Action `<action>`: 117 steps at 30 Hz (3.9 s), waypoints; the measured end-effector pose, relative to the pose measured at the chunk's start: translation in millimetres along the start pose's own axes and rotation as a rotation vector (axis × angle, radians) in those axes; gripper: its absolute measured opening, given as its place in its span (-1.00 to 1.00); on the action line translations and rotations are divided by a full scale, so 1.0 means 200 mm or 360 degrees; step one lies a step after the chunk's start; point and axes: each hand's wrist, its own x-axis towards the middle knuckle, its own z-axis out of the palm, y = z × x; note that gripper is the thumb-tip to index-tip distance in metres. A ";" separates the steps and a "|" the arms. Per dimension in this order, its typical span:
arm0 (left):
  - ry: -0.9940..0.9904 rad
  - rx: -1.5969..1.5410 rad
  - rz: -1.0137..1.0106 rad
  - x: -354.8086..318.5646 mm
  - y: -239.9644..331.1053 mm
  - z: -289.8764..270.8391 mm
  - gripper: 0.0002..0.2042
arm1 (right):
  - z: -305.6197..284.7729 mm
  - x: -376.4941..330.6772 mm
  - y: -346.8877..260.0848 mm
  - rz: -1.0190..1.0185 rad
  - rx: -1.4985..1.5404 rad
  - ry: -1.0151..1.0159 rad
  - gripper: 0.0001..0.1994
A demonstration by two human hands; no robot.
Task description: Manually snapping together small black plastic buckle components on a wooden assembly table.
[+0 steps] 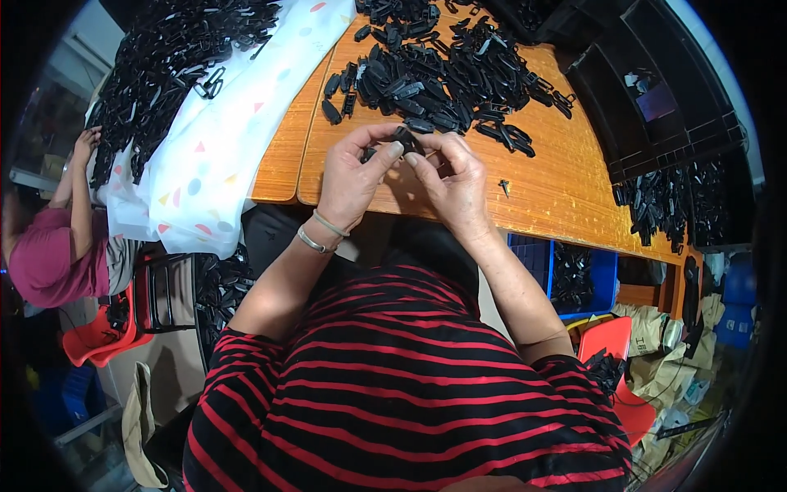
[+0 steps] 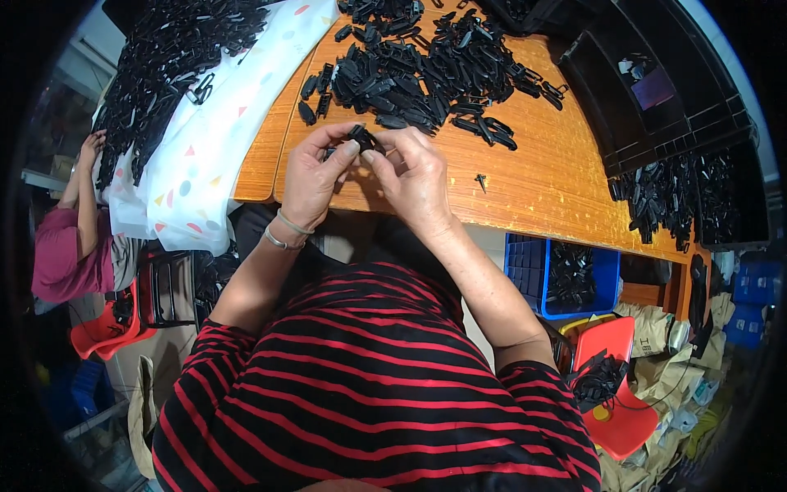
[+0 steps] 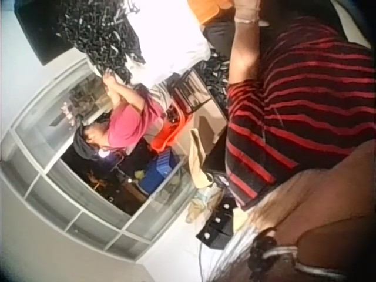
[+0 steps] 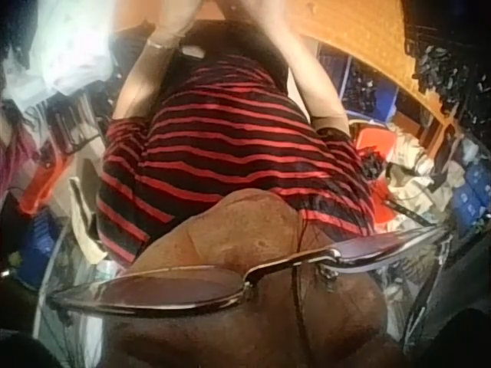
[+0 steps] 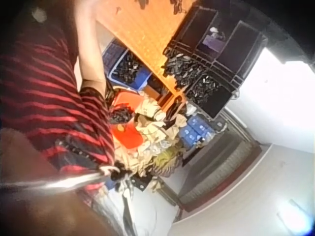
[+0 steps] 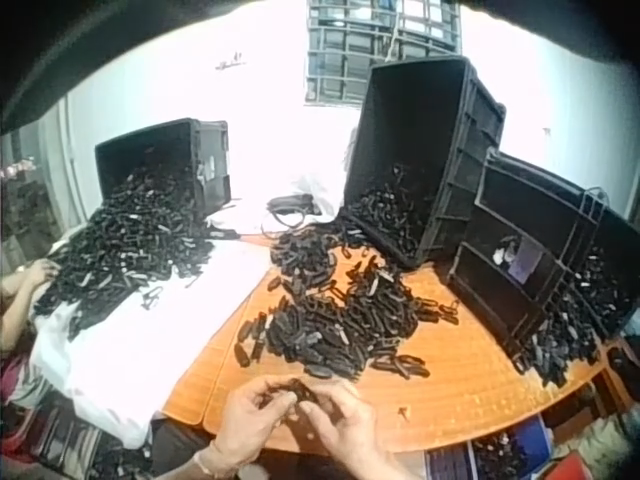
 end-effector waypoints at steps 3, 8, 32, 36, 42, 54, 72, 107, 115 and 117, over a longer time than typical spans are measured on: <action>-0.0017 0.0181 0.0033 -0.03 -0.03 0.01 -0.76 | 0.03 -0.03 0.02 -0.0281 -0.0272 0.0042 -0.74; -0.0017 0.0217 0.0188 -0.08 -0.08 0.00 -0.81 | 0.09 -0.11 -0.02 -0.0014 -0.0264 0.0131 -0.61; 0.0290 0.1848 0.0032 -0.48 0.19 -0.75 -0.83 | -0.46 0.20 0.36 0.0155 -0.1509 -0.0189 -0.82; 0.0233 0.1971 0.0469 -0.09 0.16 -0.51 -0.81 | -0.42 0.19 0.31 0.0133 -0.1302 -0.0239 -0.81; 0.0009 0.2449 0.0714 0.28 0.07 -0.48 -0.74 | -0.42 0.13 0.26 0.0251 -0.0991 -0.0352 -0.73; -0.0070 0.1477 0.0094 0.19 0.06 -0.41 -0.80 | -0.06 0.08 0.02 0.0050 -0.0166 -0.0203 -0.79; -0.0167 -0.0040 0.0039 0.03 0.02 -0.18 -0.72 | 0.08 0.04 -0.05 0.0117 0.0096 -0.0199 -0.77; -0.0338 0.0353 0.0240 -0.10 0.00 -0.06 -0.83 | 0.17 -0.18 -0.05 -0.0029 0.0145 -0.0118 -0.50; -0.0234 0.1309 0.0420 -0.20 0.11 -0.29 -0.69 | 0.16 -0.12 -0.08 0.0157 0.0210 -0.0722 -0.51; 0.0030 0.1023 -0.0256 -0.33 0.21 -0.45 -0.67 | 0.06 -0.10 -0.05 0.0305 0.0103 -0.0797 -0.56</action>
